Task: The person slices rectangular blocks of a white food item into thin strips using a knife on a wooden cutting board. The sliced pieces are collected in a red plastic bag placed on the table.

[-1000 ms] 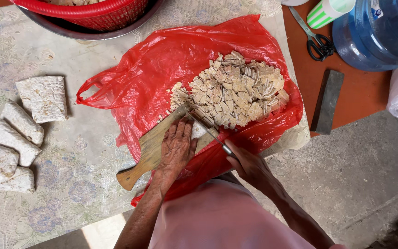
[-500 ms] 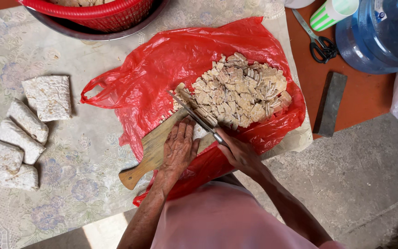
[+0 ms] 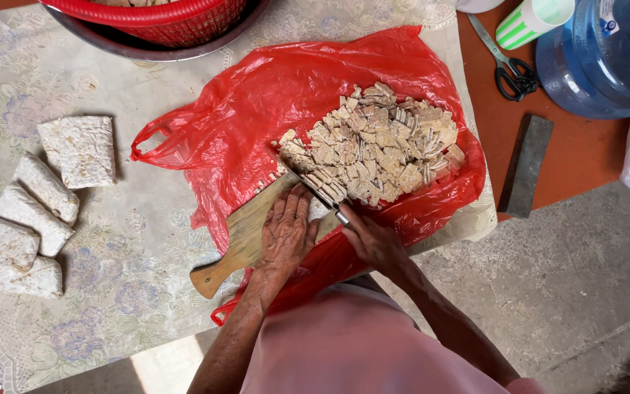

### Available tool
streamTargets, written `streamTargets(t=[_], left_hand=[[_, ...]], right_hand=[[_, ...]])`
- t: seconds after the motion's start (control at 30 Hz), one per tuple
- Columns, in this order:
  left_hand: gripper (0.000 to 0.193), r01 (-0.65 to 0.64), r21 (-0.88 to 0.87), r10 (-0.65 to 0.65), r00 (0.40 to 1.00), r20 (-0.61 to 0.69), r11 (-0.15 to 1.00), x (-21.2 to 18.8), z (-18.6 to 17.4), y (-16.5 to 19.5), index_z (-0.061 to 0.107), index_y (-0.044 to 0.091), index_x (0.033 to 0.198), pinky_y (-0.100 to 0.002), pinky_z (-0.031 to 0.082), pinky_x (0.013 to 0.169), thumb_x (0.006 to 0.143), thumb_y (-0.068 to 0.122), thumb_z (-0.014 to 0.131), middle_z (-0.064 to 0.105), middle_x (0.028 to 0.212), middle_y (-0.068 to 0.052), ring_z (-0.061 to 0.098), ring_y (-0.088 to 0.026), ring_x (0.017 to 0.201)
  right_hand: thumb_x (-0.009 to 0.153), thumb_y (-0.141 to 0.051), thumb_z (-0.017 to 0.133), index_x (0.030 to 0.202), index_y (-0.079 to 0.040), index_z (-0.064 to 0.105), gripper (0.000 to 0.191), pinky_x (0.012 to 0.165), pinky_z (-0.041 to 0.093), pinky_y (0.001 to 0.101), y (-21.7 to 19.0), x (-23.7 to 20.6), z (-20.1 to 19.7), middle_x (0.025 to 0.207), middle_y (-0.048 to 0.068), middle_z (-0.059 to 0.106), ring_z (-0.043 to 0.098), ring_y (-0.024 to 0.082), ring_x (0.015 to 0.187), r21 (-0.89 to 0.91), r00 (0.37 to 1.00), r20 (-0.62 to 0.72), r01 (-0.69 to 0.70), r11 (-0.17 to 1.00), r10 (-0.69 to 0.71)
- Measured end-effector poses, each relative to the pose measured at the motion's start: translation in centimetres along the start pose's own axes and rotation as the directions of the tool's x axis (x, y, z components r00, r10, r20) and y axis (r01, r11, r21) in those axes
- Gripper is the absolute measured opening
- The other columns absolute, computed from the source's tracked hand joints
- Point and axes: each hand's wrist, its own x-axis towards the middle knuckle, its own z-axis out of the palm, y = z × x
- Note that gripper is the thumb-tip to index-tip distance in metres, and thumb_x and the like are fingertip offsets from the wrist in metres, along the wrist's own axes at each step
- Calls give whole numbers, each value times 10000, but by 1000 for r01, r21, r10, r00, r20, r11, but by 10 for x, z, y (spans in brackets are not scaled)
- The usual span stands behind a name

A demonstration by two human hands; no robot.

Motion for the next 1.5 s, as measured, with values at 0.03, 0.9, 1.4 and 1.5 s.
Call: streamTargets(t=[0.03, 0.9, 1.4, 1.5], left_hand=[[593, 9, 2, -9, 1000, 9, 1000, 1, -1, 0, 563, 38, 1386, -502, 462, 1055, 851, 228, 732, 515, 1458, -124, 519, -345, 1296], [342, -42, -238, -5, 981, -193, 970, -11, 13, -13, 640, 36, 1232, -474, 481, 1021, 905, 90, 725, 570, 1284, -155, 554, -379, 1210], [329, -15, -274, -35, 984, -176, 961, -8, 28, -18, 628, 36, 1250, -487, 459, 1049, 940, 124, 693, 559, 1323, -150, 526, -387, 1244], [318, -14, -252, -30, 985, -170, 968, -9, 31, -17, 627, 38, 1244, -483, 456, 1056, 947, 133, 689, 557, 1328, -153, 522, -385, 1241]], right_hand=[[1055, -269, 531, 1518, -125, 462, 489, 482, 599, 318, 3, 3, -5, 992, 142, 733, 713, 218, 671, 28, 1000, -20, 13, 1000, -12], [977, -260, 635, 1481, -143, 463, 545, 598, 585, 462, -24, -85, -52, 1141, 167, 716, 726, 377, 772, -27, 995, 8, -100, 995, 100], [1018, -215, 595, 1502, -88, 465, 517, 745, 582, 461, -14, -54, -43, 1191, 209, 696, 718, 392, 958, 89, 997, -70, 45, 995, -38], [985, -260, 619, 1487, -133, 461, 541, 686, 583, 463, -16, -79, -54, 1126, 176, 708, 717, 388, 863, -29, 995, 53, -86, 996, 87]])
